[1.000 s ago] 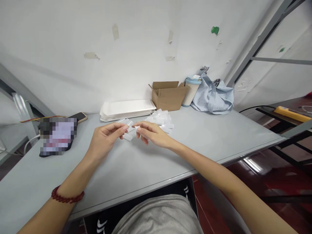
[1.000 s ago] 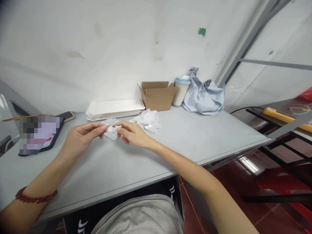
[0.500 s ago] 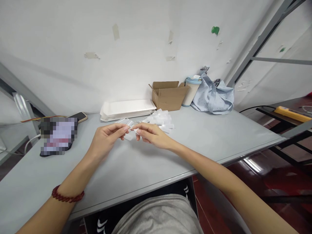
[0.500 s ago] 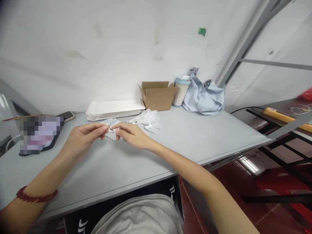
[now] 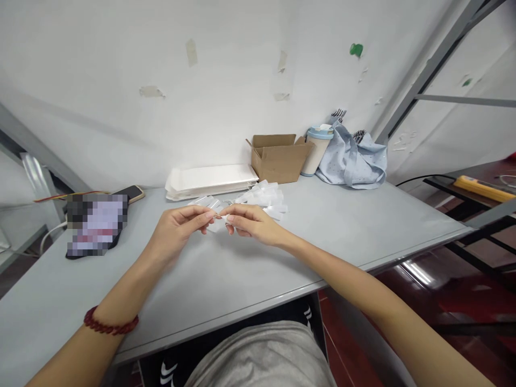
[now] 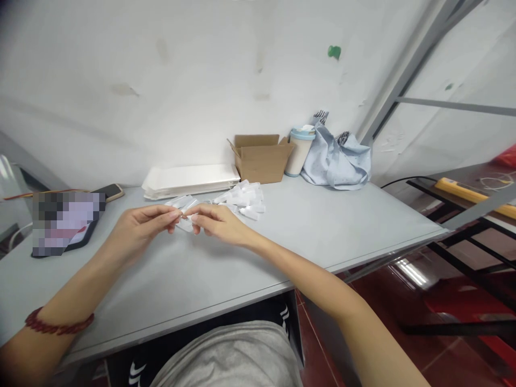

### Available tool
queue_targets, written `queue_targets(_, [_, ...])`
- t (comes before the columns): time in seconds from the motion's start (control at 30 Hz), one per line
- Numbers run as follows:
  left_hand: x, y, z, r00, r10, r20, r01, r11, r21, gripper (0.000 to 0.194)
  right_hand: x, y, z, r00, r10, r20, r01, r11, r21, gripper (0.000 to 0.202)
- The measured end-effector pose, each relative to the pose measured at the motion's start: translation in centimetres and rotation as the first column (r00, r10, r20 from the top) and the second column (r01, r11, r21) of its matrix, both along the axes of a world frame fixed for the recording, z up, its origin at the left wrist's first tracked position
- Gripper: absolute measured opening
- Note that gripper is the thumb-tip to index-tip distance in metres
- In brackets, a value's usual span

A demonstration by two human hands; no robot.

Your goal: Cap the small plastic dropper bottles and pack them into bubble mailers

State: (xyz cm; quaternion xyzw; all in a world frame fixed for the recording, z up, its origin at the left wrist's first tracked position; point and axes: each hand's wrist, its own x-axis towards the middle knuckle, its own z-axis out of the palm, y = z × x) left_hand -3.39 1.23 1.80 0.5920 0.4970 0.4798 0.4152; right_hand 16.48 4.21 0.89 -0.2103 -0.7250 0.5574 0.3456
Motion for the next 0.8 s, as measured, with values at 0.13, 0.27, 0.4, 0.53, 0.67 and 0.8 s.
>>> queue_targets(0.13, [0.0, 0.1, 0.1, 0.999, -0.025, 0.021, 0.025, 0.999, -0.025, 0.017, 0.0, 0.1, -0.2, 0.999, 0.029, -0.030, -0.029, 0.999, -0.020, 0.022])
queue_targets(0.27, [0.0, 0.1, 0.1, 0.999, -0.037, 0.032, 0.038, 0.999, -0.037, 0.017, -0.1, 0.1, -0.2, 0.999, 0.032, -0.028, -0.033, 0.999, -0.026, 0.021])
queue_targets(0.4, [0.1, 0.1, 0.0, 0.999, -0.033, 0.009, 0.034, 0.999, -0.026, 0.017, -0.1, 0.0, -0.2, 0.999, 0.027, -0.033, -0.029, 0.999, -0.041, 0.017])
queue_targets(0.53, [0.4, -0.2, 0.2, 0.997, 0.009, -0.074, -0.009, 1.000, -0.008, 0.018, -0.1, -0.2, -0.3, 0.999, 0.004, -0.050, -0.009, 0.994, -0.112, 0.013])
queue_targets(0.67, [0.9, -0.5, 0.2, 0.985, 0.045, -0.168, -0.041, 0.999, 0.026, 0.020, -0.2, -0.4, -0.5, 0.999, -0.014, -0.032, 0.010, 0.991, -0.130, 0.016])
queue_targets(0.8, [1.1, -0.6, -0.1, 0.978, 0.054, -0.202, -0.048, 0.998, 0.035, 0.020, -0.3, -0.5, -0.6, 1.000, -0.013, -0.019, 0.011, 0.993, -0.122, 0.016])
